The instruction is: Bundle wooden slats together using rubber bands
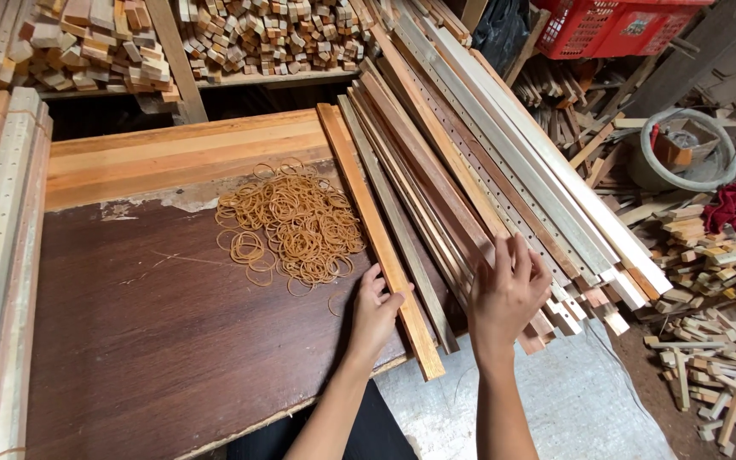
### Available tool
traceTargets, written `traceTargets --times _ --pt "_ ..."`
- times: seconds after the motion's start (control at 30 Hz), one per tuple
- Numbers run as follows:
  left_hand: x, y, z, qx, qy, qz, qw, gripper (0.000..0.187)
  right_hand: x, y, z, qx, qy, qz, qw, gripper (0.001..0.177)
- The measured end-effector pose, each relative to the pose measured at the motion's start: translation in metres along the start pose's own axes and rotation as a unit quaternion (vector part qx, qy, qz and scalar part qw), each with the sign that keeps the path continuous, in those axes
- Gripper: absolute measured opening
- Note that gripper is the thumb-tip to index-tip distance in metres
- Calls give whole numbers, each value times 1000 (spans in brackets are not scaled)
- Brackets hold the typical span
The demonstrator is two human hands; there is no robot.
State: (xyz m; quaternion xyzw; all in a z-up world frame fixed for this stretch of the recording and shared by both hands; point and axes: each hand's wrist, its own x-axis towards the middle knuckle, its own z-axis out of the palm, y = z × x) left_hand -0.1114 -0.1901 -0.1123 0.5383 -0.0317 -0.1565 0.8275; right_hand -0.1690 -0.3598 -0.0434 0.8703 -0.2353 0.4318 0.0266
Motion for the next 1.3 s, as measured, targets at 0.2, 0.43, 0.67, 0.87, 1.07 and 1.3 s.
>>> traceTargets --times 0.2,0.43,0.67,0.87,1.07,1.3 --pt "3 -5 2 -22 -15 0 1000 84 16 -1 5 -88 -70 47 993 60" --pt "3 -6 4 -37 -14 5 999 83 -27 -8 33 -15 -102 10 995 25" --pt "0 -4 3 -21 -20 2 1000 83 -41 -37 -5 22 -181 -19 983 39" --pt "2 -7 4 -26 -21 5 999 83 -46 -16 -3 115 -189 25 975 31" --pt "6 -18 -11 3 -13 -2 1000 84 -26 -8 -21 76 -133 -10 988 21" --pt "6 -19 -12 -3 -17 3 1000 84 -29 15 13 2 -155 -44 987 21"
